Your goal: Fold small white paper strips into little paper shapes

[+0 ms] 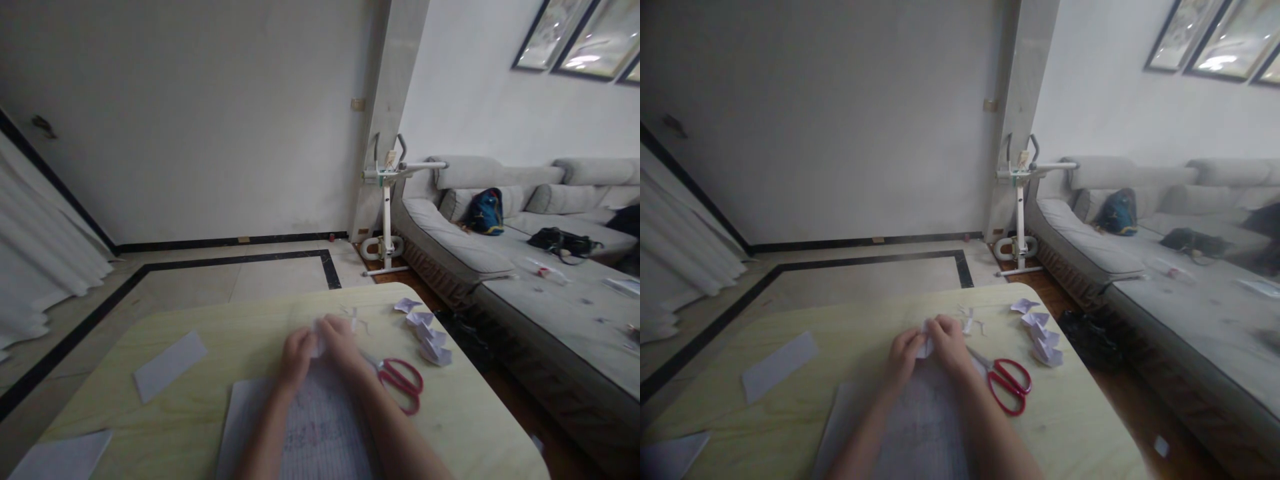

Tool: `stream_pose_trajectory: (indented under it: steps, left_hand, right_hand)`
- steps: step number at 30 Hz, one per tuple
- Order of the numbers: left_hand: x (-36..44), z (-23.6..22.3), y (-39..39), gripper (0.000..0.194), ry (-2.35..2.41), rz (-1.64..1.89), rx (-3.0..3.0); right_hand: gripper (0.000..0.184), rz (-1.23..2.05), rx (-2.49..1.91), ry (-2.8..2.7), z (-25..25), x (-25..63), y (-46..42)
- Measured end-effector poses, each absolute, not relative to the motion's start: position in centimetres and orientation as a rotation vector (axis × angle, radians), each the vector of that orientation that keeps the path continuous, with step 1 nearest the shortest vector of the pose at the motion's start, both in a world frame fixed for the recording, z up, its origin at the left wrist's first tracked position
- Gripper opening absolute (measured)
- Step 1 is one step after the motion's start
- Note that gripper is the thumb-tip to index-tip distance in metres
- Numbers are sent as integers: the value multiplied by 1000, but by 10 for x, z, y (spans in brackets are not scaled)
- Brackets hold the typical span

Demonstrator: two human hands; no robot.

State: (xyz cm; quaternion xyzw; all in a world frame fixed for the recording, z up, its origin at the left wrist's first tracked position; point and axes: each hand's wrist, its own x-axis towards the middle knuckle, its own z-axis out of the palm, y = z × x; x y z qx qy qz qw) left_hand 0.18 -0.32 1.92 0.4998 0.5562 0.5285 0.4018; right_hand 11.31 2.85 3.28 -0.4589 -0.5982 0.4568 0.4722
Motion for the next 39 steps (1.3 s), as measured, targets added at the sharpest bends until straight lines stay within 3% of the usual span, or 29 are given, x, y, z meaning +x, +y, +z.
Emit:
stream_pose_trajectory:
  steps: [7,23,30,39]
  left_hand:
    - [1,31,-2,21,1438,1464,1151]
    - [1,31,-1,25,1332,1377,1134]
    - [1,32,-2,23,1363,1395,1102]
    - [1,30,-1,23,1328,1438,1104]
  right_hand:
    - [28,1169,-1091,-1440,34,113,29]
    - [24,1162,-1124,-1390,32,115,32]
    - [14,1198,-1059,-1327,34,113,30]
    - [18,1250,-1049,-1363,32,116,31]
